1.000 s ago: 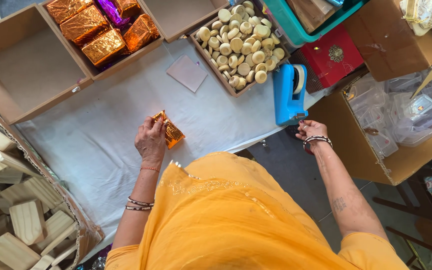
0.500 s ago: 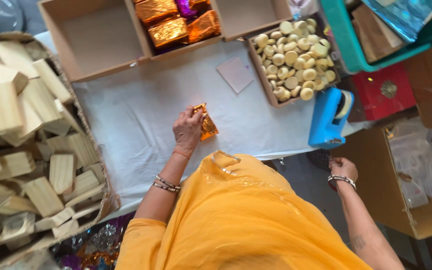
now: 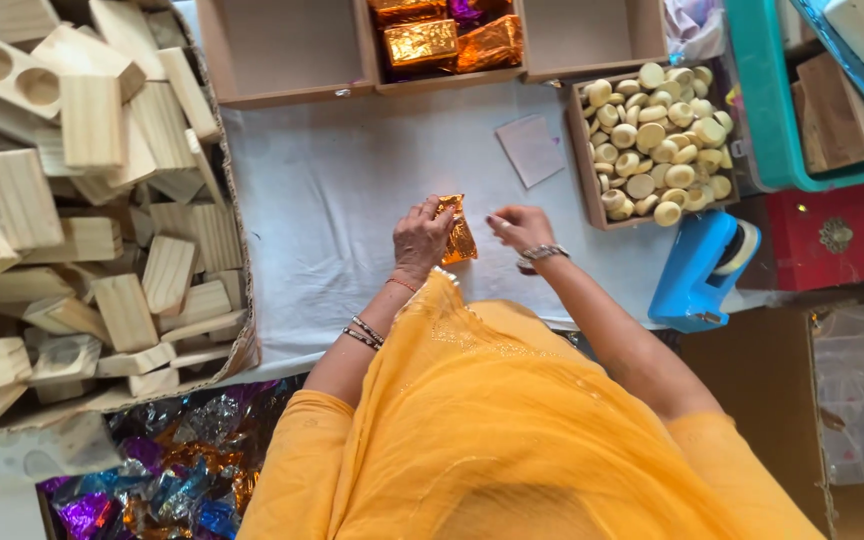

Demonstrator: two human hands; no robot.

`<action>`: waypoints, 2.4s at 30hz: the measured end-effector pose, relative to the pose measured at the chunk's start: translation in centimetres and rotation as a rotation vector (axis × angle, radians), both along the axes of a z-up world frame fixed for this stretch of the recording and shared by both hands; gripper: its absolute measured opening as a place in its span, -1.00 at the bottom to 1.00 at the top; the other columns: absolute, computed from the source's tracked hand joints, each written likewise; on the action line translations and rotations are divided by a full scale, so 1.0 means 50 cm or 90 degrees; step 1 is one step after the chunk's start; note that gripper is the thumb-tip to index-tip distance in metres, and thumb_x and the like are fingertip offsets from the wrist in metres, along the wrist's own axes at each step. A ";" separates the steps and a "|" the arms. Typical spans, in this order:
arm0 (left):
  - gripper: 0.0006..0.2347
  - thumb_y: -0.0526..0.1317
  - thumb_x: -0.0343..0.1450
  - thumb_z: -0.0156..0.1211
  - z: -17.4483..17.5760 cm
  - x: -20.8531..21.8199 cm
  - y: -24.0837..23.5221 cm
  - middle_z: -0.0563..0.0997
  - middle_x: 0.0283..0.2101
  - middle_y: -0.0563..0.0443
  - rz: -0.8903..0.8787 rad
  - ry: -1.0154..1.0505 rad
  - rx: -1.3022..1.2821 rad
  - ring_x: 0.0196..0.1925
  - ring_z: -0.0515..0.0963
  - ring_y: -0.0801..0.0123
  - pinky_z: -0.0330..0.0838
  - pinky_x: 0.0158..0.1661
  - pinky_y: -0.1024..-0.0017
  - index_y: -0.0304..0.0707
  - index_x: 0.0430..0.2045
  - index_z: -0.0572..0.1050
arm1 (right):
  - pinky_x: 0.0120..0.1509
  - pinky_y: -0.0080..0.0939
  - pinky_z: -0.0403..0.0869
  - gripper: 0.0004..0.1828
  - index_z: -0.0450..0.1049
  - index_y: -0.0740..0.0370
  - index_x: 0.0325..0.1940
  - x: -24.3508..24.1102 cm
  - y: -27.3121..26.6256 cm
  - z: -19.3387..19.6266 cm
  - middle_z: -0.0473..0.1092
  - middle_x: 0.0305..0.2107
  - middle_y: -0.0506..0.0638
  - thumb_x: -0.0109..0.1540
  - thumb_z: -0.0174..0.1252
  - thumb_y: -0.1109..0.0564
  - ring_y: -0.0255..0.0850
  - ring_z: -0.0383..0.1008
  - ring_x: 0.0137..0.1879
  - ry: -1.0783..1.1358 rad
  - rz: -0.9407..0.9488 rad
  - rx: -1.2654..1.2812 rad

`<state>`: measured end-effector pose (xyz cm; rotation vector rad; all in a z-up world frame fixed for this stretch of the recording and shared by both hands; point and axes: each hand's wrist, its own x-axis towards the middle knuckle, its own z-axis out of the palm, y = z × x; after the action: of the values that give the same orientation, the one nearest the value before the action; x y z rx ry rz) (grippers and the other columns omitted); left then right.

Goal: The person wraps a wooden block in orange foil, folds the edges, and secures it with tape. Then, the person picks up another wooden block and sands its surfaces with a sanding block.

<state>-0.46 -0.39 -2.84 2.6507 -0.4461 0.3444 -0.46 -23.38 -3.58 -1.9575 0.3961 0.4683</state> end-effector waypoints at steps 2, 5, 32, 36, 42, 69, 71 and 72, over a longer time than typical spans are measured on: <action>-0.86 -0.09 0.40 0.28 0.019 -0.003 0.004 0.57 -0.03 0.12 0.001 0.006 -0.003 -0.10 0.60 0.28 0.52 -0.25 0.26 0.02 -0.24 0.64 | -0.29 -0.35 0.53 -0.75 0.64 0.22 -0.17 0.043 0.050 0.000 0.57 -0.44 -0.08 0.26 0.29 -0.01 -0.41 0.52 -0.37 0.017 0.021 -0.015; -0.85 -0.08 0.42 0.26 0.034 -0.005 0.006 0.57 -0.04 0.12 -0.002 0.016 -0.015 -0.10 0.60 0.28 0.52 -0.24 0.28 0.01 -0.23 0.64 | -0.29 -0.34 0.51 -0.77 0.65 0.20 -0.20 0.085 0.097 0.016 0.58 -0.44 -0.09 0.25 0.29 -0.01 -0.40 0.51 -0.40 0.053 0.047 -0.067; -0.86 -0.12 0.38 0.30 0.033 -0.004 0.006 0.56 0.00 0.11 0.009 0.046 -0.065 -0.05 0.59 0.27 0.56 -0.20 0.29 -0.05 -0.25 0.64 | -0.31 -0.29 0.58 -0.71 0.36 0.27 0.00 0.103 0.106 -0.010 0.55 -0.41 0.00 0.25 0.25 0.18 -0.31 0.57 -0.31 0.077 -0.024 0.022; -0.86 -0.13 0.40 0.29 0.028 -0.005 0.006 0.55 0.01 0.12 0.005 0.050 -0.066 -0.05 0.59 0.28 0.55 -0.20 0.30 -0.04 -0.23 0.64 | -0.33 -0.31 0.59 -0.74 0.38 0.28 -0.04 0.106 0.103 -0.017 0.54 -0.39 0.01 0.25 0.25 0.20 -0.32 0.58 -0.30 0.079 -0.018 0.024; -0.85 -0.12 0.39 0.29 0.029 -0.003 0.007 0.54 0.01 0.13 0.005 0.055 -0.062 -0.02 0.59 0.28 0.55 -0.16 0.29 -0.05 -0.24 0.64 | -0.42 -0.30 0.52 -0.75 0.43 0.27 -0.14 0.099 0.092 -0.035 0.55 -0.43 0.02 0.22 0.34 0.14 -0.31 0.56 -0.38 0.113 -0.015 -0.010; -0.84 -0.11 0.38 0.29 0.030 -0.003 0.008 0.54 0.04 0.11 0.003 0.061 -0.077 -0.02 0.58 0.26 0.54 -0.15 0.29 -0.04 -0.24 0.64 | -0.19 -0.18 0.51 -0.76 0.59 0.13 -0.13 0.041 0.046 -0.040 0.58 -0.40 -0.06 0.20 0.39 0.00 -0.25 0.57 -0.31 -0.016 0.045 -0.227; -0.84 -0.11 0.38 0.29 0.029 -0.005 0.007 0.54 0.04 0.11 0.004 0.059 -0.079 -0.03 0.58 0.27 0.55 -0.15 0.30 -0.04 -0.23 0.64 | -0.17 -0.12 0.52 -0.78 0.57 0.06 -0.05 0.020 0.064 0.006 0.57 -0.33 -0.05 0.22 0.32 0.08 -0.17 0.58 -0.26 -0.137 0.091 -0.277; -0.84 -0.11 0.38 0.29 0.028 -0.005 0.008 0.54 0.04 0.11 0.005 0.056 -0.079 -0.03 0.59 0.27 0.55 -0.15 0.30 -0.04 -0.22 0.64 | -0.16 -0.05 0.53 -0.73 0.54 -0.01 0.03 0.010 0.074 0.029 0.57 -0.26 -0.03 0.24 0.25 0.16 -0.10 0.60 -0.22 -0.260 0.138 -0.322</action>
<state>-0.72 -0.01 -1.43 2.5362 -0.3740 0.2483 0.05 -19.67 -2.15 -2.5341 0.0358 0.0907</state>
